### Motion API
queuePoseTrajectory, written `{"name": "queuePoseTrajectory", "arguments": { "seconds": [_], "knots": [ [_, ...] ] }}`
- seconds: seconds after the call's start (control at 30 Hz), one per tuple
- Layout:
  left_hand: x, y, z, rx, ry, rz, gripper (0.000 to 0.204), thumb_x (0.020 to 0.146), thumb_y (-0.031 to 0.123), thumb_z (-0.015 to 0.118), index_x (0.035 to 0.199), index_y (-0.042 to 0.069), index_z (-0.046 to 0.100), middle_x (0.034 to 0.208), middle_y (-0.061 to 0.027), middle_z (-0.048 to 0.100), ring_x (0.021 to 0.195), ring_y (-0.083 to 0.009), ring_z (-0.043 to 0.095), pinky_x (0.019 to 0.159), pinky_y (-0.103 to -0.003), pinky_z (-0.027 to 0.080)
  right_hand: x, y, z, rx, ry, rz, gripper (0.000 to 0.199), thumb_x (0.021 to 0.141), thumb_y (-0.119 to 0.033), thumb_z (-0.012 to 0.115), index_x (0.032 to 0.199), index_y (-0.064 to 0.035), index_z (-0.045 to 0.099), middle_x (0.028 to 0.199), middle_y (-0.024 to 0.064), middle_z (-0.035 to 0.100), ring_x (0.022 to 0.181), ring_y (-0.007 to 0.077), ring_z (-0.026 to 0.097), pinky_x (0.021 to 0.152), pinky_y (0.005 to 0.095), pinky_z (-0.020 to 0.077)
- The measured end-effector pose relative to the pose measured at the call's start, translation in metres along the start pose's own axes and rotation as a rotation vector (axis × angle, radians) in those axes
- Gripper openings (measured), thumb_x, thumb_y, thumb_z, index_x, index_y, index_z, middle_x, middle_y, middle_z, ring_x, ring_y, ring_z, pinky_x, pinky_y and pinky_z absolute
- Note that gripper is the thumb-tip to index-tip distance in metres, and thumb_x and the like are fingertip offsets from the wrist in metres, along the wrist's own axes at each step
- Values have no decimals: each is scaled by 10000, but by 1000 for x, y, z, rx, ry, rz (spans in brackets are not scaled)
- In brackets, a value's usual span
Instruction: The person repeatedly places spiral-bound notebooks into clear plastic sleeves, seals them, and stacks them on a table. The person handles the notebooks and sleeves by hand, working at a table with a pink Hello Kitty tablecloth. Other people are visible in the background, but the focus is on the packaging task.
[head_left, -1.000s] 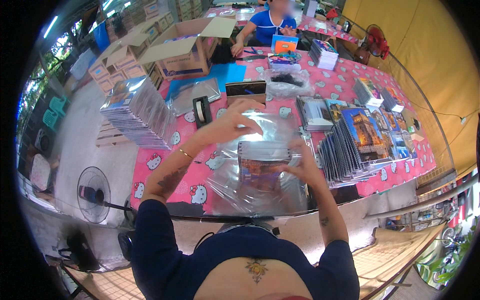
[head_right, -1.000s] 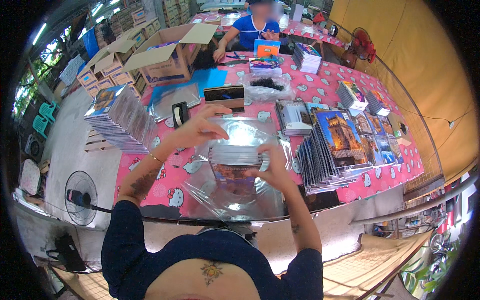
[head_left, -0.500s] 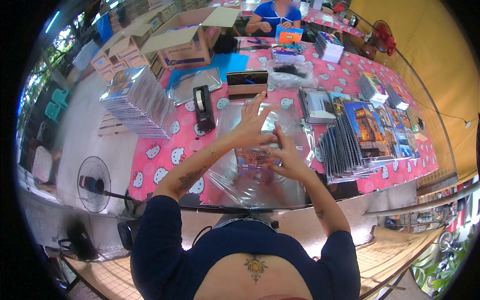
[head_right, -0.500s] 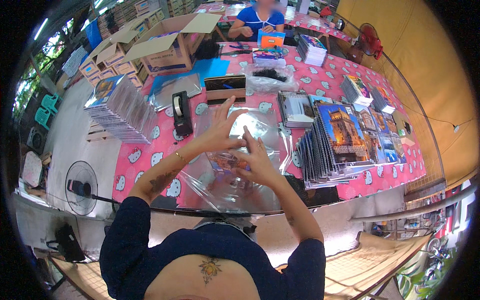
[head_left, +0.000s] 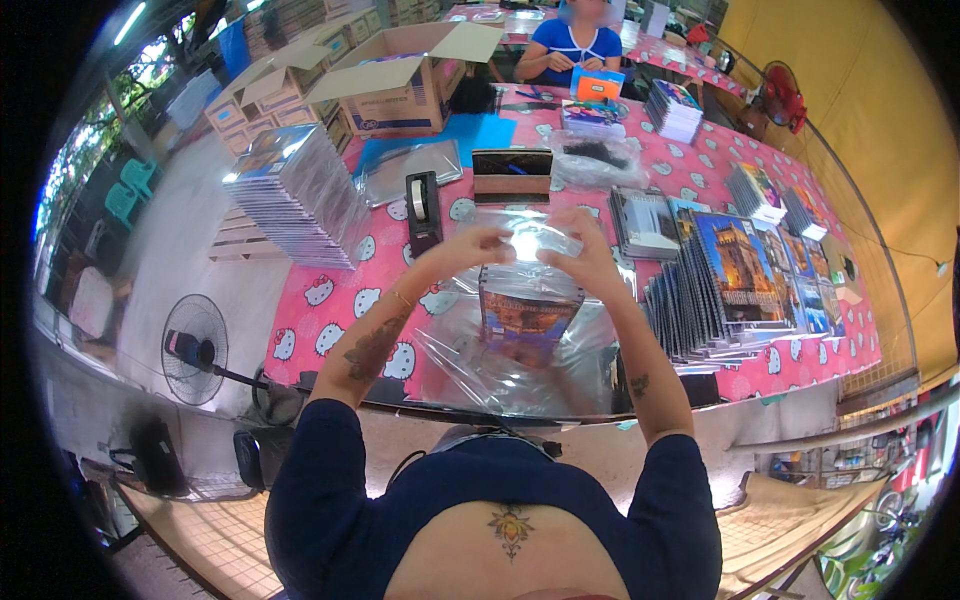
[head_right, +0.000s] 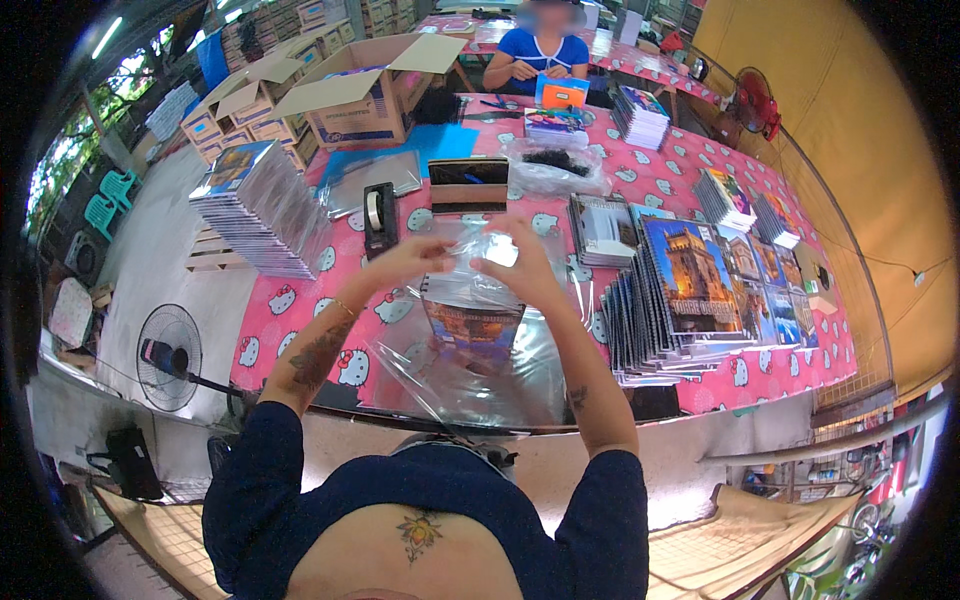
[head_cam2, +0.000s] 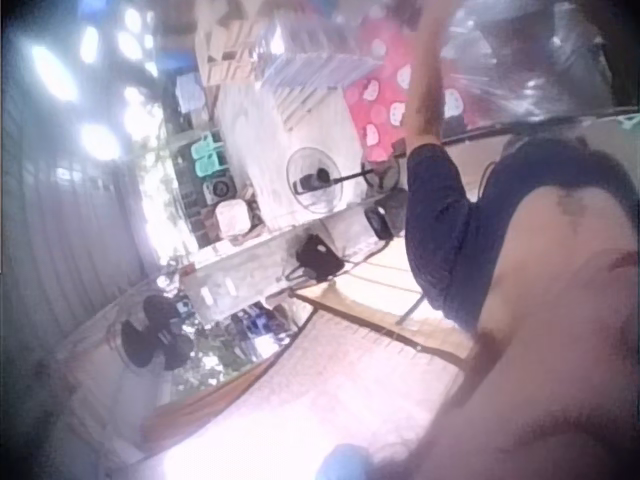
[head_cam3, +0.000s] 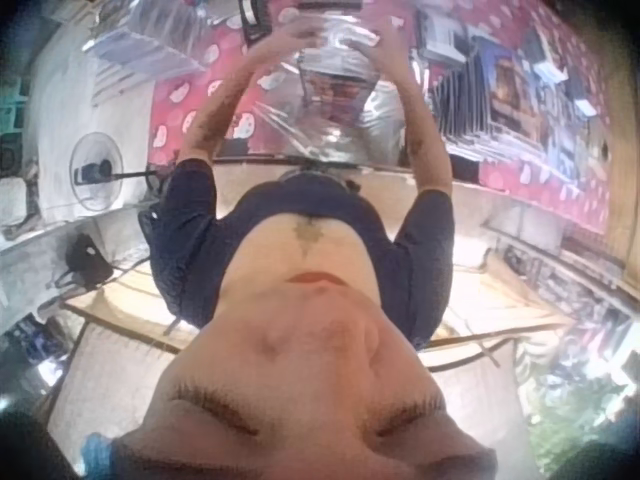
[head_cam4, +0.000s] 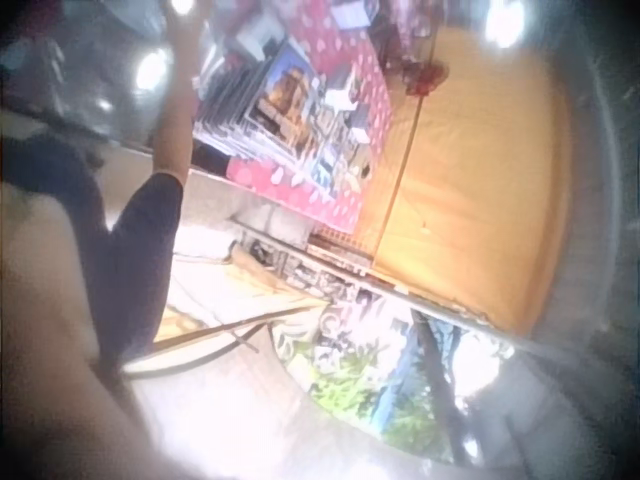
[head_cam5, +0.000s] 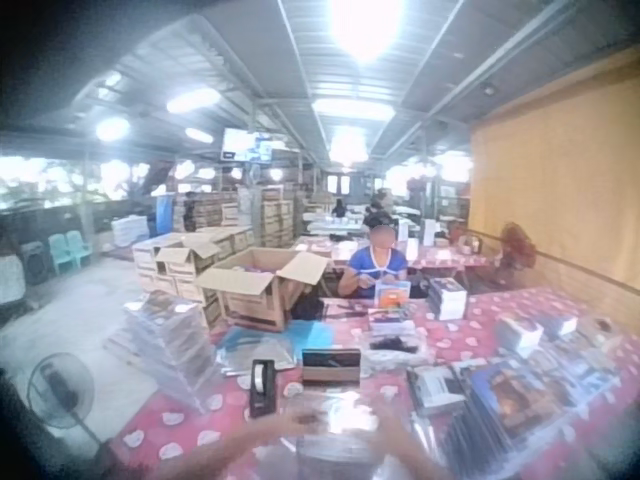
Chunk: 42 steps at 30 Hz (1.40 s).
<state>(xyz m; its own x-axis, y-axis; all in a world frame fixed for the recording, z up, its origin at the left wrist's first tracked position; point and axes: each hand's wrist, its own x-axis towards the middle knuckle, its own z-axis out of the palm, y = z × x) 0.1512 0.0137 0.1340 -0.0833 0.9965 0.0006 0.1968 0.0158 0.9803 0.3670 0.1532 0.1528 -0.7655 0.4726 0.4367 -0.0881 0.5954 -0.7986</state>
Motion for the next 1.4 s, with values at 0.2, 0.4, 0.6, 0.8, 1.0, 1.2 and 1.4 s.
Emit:
{"name": "queuePoseTrajectory", "arguments": {
  "seconds": [0.2,0.4,0.6,0.8,1.0,1.2,1.4],
  "knots": [
    [-3,29,18,117,-198,104,529,910,277,672,1345,13,530,1259,-87,599,1137,-154,548,983,-329,435,-11,22,-25,438,-506,221,911,722,-483,804,1427,-85,387,1403,177,457,1304,316,436,1087,410,341],
    [-50,17,41,1071,74,674,472,852,194,688,1289,52,584,1324,-155,552,1172,-275,558,972,-404,459,-64,-19,4,-546,-249,-248,616,737,-206,759,1298,-103,524,1376,128,530,1293,321,483,1130,494,290],
    [-48,22,35,859,-29,446,343,859,184,658,1192,108,637,1074,-140,636,974,-309,593,818,-464,452,-64,-40,14,-527,-169,-44,180,794,-111,704,969,-95,660,1015,96,651,1019,276,609,885,432,442],
    [-20,42,47,990,61,338,441,788,181,720,1193,48,608,917,-155,634,841,-330,608,728,-380,485,-20,-40,-1,-676,-337,-49,296,715,-179,794,944,-82,634,912,107,630,856,323,620,751,419,489],
    [22,28,13,518,-117,18,580,769,297,783,1201,-22,565,956,-103,620,847,-201,591,722,-325,471,-11,21,-19,74,-263,252,546,753,-244,824,1192,-100,534,904,76,632,812,157,605,679,315,493],
    [68,-2,6,79,-215,-48,280,834,312,709,827,32,719,688,9,635,697,-75,579,651,-236,431,-14,31,-10,290,-184,380,468,796,-132,787,1175,-40,530,870,45,630,801,109,591,671,252,479],
    [27,-119,-93,699,926,-86,263,801,257,734,890,9,724,743,-49,675,657,-138,613,614,-315,499,-21,22,-1,325,-128,447,334,840,-91,707,1139,-30,572,896,28,625,839,99,593,728,232,474]
  ]
}}
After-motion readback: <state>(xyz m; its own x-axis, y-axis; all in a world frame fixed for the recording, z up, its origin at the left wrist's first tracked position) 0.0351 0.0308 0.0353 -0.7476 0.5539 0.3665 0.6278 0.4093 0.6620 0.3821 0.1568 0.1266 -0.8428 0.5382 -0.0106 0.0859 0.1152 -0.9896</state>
